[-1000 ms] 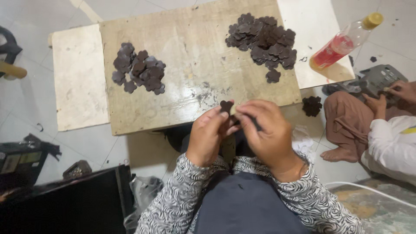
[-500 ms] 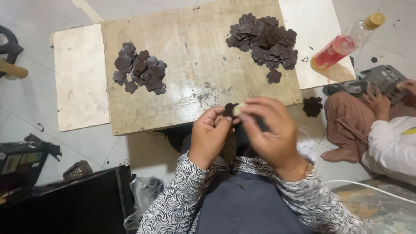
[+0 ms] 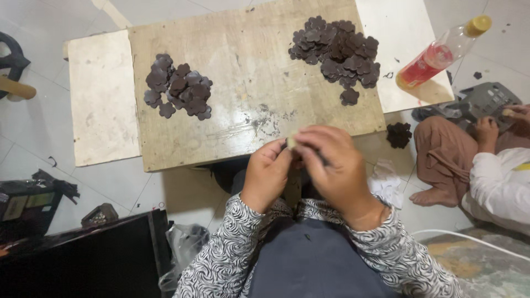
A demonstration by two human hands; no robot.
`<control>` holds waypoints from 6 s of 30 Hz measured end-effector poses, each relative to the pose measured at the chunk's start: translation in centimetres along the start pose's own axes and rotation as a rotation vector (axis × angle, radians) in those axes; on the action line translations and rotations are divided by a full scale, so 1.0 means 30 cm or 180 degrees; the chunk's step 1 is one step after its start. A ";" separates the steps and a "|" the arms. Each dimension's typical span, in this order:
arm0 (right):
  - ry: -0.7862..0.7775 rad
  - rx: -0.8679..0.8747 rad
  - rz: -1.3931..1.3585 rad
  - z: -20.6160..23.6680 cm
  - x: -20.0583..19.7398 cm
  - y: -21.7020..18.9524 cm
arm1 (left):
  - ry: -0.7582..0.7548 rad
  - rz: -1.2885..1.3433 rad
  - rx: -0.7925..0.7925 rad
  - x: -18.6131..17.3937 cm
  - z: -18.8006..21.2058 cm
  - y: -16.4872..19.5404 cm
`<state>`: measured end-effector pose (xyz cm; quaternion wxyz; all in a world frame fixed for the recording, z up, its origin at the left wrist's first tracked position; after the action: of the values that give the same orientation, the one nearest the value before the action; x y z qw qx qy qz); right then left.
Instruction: The person repeatedly picks up small dark flower-shaped pieces from a wooden board and rubs them with a small yellow sponge. They occasionally pause to check a wristwatch and briefly handle a plastic bottle before resuming the polishing action.
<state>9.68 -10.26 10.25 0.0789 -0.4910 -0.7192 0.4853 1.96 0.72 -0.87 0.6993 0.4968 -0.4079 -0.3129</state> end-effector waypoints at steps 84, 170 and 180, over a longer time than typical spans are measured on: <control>0.0520 0.1944 -0.1953 0.226 0.177 0.563 | 0.3869 -0.4406 -0.1286 -0.684 -0.387 0.130; 0.0904 0.1893 -0.1948 0.158 0.173 0.511 | 0.1868 -0.5046 -0.0677 -0.322 -0.267 -0.024; 0.1093 0.2303 -0.2885 0.196 0.178 0.568 | 0.1771 -0.4951 0.0099 -0.196 -0.342 -0.069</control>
<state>14.24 -8.95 -7.93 0.5547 -0.1489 -0.6230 0.5310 8.15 9.55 -6.15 0.3514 0.7062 0.2362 -0.5674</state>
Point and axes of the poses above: each hand's wrist, its own z-axis away from the middle knuckle, its own x-axis out of the palm, y = z × x, the point moved 4 cm from there along -z, towards the middle knuckle, and after that the axes turned 11 degrees about -z, right-handed, at the moved point
